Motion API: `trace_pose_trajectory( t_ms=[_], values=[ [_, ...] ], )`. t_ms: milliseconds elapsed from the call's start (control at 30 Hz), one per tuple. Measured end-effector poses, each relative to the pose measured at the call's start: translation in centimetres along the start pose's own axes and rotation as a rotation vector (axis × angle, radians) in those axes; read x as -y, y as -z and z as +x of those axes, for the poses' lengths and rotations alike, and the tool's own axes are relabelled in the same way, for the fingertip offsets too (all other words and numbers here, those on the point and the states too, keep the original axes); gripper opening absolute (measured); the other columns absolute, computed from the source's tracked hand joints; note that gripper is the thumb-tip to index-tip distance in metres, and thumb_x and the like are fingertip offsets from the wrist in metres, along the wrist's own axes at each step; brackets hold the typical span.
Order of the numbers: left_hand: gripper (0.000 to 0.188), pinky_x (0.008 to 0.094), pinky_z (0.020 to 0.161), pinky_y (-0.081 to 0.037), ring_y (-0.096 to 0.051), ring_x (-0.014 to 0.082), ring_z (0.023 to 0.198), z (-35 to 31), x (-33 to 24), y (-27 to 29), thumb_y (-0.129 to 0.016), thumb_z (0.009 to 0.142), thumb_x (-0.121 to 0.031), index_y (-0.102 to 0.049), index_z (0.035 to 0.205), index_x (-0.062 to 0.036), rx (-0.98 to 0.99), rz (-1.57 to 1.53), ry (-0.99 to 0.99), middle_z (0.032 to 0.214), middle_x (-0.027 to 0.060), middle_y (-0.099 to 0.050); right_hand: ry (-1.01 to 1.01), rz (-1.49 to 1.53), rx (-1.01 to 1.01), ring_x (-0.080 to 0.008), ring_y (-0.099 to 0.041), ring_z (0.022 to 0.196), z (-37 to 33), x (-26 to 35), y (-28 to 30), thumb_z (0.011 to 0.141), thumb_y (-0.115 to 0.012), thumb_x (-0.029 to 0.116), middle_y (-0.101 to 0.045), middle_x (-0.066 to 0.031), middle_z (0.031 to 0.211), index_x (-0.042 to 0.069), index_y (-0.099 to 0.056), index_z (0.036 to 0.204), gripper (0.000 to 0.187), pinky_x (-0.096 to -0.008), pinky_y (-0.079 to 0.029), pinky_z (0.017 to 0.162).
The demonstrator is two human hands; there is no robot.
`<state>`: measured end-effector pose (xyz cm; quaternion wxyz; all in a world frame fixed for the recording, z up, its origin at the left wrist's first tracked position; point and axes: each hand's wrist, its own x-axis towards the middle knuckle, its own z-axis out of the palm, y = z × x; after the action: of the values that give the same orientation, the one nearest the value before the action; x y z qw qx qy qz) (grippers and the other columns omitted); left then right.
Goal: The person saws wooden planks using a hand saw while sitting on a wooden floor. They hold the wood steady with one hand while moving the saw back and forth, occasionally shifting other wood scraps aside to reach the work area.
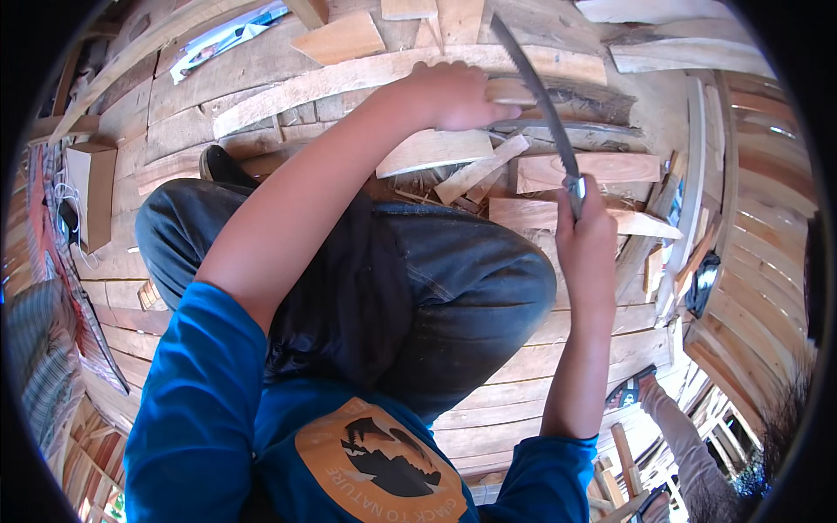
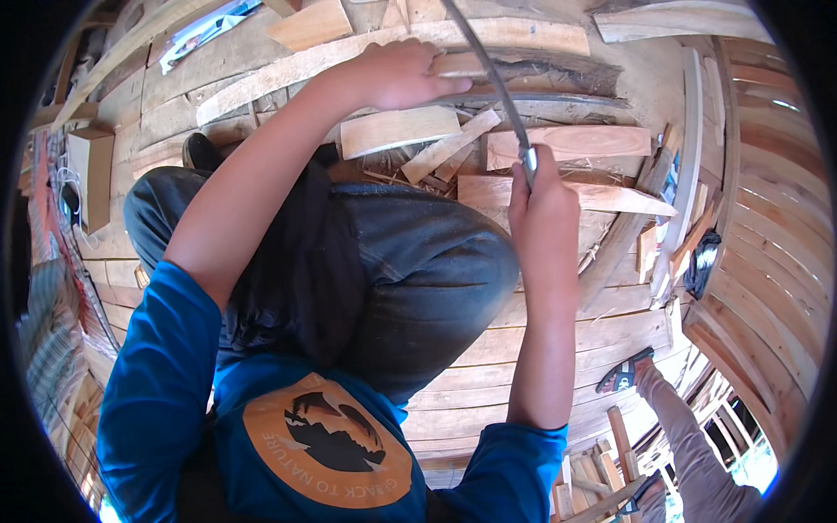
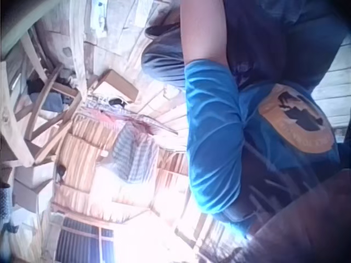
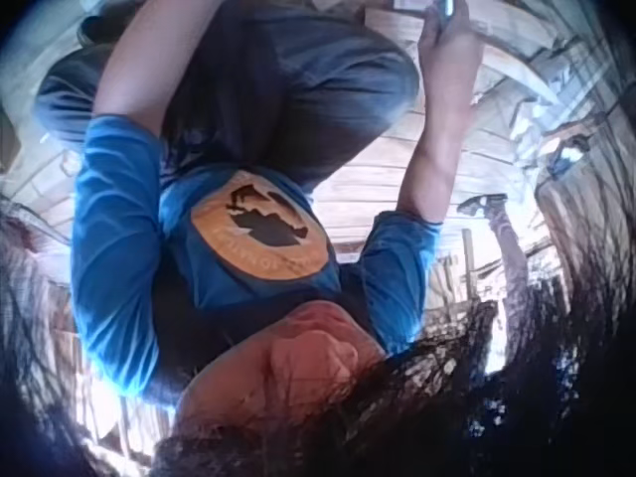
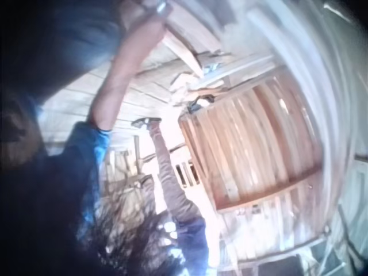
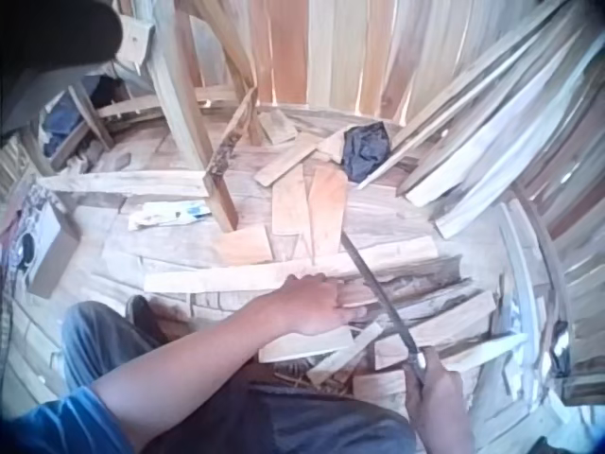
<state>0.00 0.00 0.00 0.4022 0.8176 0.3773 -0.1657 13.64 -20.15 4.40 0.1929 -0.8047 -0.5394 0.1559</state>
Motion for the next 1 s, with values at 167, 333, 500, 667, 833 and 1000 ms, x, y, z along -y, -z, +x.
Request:
trace_pose_trajectory(
  t_ms=[167, 333, 500, 667, 833, 1000],
  values=[
    [0.083, 0.041, 0.098, -0.042, -0.057, 0.0345, 0.111, -3.8, 1.1, -0.7, -0.042, 0.086, -0.072, -0.06, 0.122, 0.0011, -0.036, -0.054, -0.144, 0.108, 0.0228, -0.064, -0.073, -0.07, -0.038, -0.0416, -0.063, 0.065, -3.9, 2.6, 0.5, 0.092, -0.058, 0.011, -0.062, -0.0223, 0.068, 0.005, -0.055, 0.104, 0.014, -0.0477, -0.047, 0.054],
    [0.079, 0.034, 0.095, -0.043, -0.065, 0.0165, 0.084, -7.7, 0.3, 1.8, -0.041, 0.088, -0.07, -0.058, 0.128, -0.0038, 0.394, -0.303, -0.075, 0.099, 0.0102, -0.068, -0.024, -0.154, -0.14, -0.0395, -0.064, 0.064, -6.1, 3.1, 0.4, 0.092, -0.06, 0.013, -0.061, -0.0218, 0.065, 0.005, -0.057, 0.101, 0.012, -0.0461, -0.047, 0.053],
    [0.079, 0.0363, 0.097, -0.041, -0.062, 0.0197, 0.095, -9.3, 1.3, 2.8, -0.04, 0.089, -0.07, -0.057, 0.128, -0.0035, 0.365, -0.257, -0.041, 0.106, 0.0128, -0.066, -0.001, -0.173, -0.147, -0.0394, -0.064, 0.062, -6.3, 4.7, 0.3, 0.091, -0.06, 0.013, -0.061, -0.0214, 0.064, 0.006, -0.057, 0.103, 0.013, -0.0464, -0.047, 0.053],
    [0.08, 0.0442, 0.107, -0.032, -0.05, 0.03, 0.122, -10.8, 1.3, 3.0, -0.036, 0.092, -0.066, -0.053, 0.129, 0.0015, 0.101, 0.122, 0.024, 0.123, 0.0185, -0.059, 0.01, -0.163, -0.114, -0.0405, -0.064, 0.064, -6.1, 6.5, 0.2, 0.091, -0.06, 0.012, -0.062, -0.0221, 0.066, 0.005, -0.056, 0.105, 0.015, -0.0467, -0.048, 0.054],
    [0.074, 0.0594, 0.11, -0.021, -0.043, 0.0355, 0.128, -11.6, 1.9, 0.7, -0.046, 0.092, -0.053, -0.041, 0.136, 0.0065, -0.541, 0.534, -0.09, 0.13, 0.0221, -0.052, -0.01, -0.014, -0.128, -0.0405, -0.064, 0.066, -5.4, 7.5, 0.5, 0.092, -0.059, 0.01, -0.063, -0.0229, 0.07, 0.003, -0.056, 0.104, 0.014, -0.045, -0.048, 0.055],
    [0.075, 0.0551, 0.111, -0.022, -0.037, 0.0361, 0.131, -10.9, 10.5, 1.5, -0.048, 0.091, -0.055, -0.038, 0.138, 0.0032, -0.515, 0.306, 0.225, 0.137, 0.0243, -0.044, -0.004, 0.159, -0.3, -0.0206, -0.055, 0.043, -4.3, 4.1, 2.9, 0.094, -0.056, 0.01, -0.057, -0.0102, 0.06, 0.0, -0.054, 0.105, 0.015, -0.0339, -0.042, 0.042]
  ],
)
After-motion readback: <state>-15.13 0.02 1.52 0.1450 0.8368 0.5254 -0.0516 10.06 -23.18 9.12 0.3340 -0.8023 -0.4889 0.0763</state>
